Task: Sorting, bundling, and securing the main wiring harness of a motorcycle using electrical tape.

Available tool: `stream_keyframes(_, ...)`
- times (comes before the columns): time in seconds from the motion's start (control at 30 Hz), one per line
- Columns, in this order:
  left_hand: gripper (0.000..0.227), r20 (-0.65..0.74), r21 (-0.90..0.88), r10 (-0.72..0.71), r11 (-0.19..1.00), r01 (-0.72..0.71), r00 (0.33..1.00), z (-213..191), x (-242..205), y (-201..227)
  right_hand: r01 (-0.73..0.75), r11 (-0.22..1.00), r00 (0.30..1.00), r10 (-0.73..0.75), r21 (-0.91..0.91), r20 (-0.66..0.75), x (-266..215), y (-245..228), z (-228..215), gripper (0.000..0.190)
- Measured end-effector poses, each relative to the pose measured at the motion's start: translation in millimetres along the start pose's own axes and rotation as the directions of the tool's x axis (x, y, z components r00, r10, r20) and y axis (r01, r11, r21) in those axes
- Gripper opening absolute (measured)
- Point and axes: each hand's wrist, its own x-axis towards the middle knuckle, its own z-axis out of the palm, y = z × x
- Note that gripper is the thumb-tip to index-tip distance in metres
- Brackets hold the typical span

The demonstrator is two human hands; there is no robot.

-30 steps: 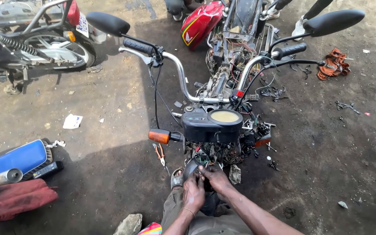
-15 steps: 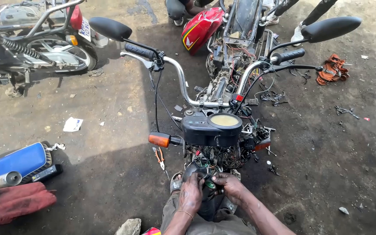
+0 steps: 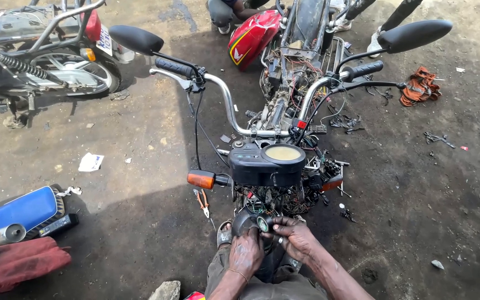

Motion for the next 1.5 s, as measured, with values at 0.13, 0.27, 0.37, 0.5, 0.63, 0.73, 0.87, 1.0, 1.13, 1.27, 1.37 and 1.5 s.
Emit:
stream_keyframes(0.13,0.025,-0.067,0.008,0.088,0.996,-0.088,0.994,15,0,-3,0.145,0.964,0.987,-0.156,-0.222,-0.033,4,12,3,0.013)
stream_keyframes(0.27,0.025,-0.1,-0.01,0.106,0.994,-0.107,0.989,7,-1,5,-0.059,0.807,0.955,-0.127,-0.588,-0.269,-3,6,42,0.036)
stream_keyframes(0.37,0.022,-0.152,-0.038,0.135,0.989,-0.143,0.979,8,-2,1,-0.185,0.797,0.918,-0.069,-0.575,-0.391,5,14,48,0.041)
stream_keyframes(0.5,0.021,-0.19,-0.173,0.044,0.982,-0.077,0.981,12,-2,-9,-0.211,0.886,0.933,0.057,-0.414,-0.355,2,18,51,0.041)
stream_keyframes(0.63,0.021,-0.21,-0.341,-0.004,0.938,-0.07,0.978,-1,-2,-7,-0.107,0.899,0.983,0.032,-0.424,-0.18,-17,6,51,0.039)
stream_keyframes(0.73,0.022,-0.154,-0.426,-0.179,0.899,0.098,0.972,-3,3,-10,-0.052,0.886,0.997,0.074,-0.461,0.03,-7,12,19,0.033)
stream_keyframes(0.87,0.021,-0.199,-0.194,-0.044,0.981,0.005,0.979,0,7,-11,-0.018,0.895,0.994,0.064,-0.446,0.09,-3,6,-5,0.013)
stream_keyframes(1.0,0.024,-0.142,-0.028,0.031,0.999,-0.035,0.989,-11,8,-4,0.105,0.905,0.974,-0.01,-0.413,0.225,-10,-10,-4,0.017)
stream_keyframes(1.13,0.021,-0.198,0.028,0.146,0.989,-0.143,0.969,1,6,-4,0.111,0.943,0.993,-0.093,-0.313,0.072,-7,-8,4,0.007)
stream_keyframes(1.27,0.012,-0.196,-0.011,0.242,0.969,-0.249,0.95,-1,4,1,-0.107,0.907,0.979,0.025,-0.408,-0.201,-18,-13,39,0.043)
stream_keyframes(1.37,0.016,-0.2,-0.011,0.287,0.955,-0.295,0.937,-1,7,-1,-0.261,0.871,0.933,0.117,-0.416,-0.34,-27,-14,63,0.057)
stream_keyframes(1.5,0.017,-0.133,0.002,0.296,0.955,-0.298,0.946,-6,7,-1,-0.121,0.961,0.973,0.064,-0.248,-0.224,-1,8,46,0.03)
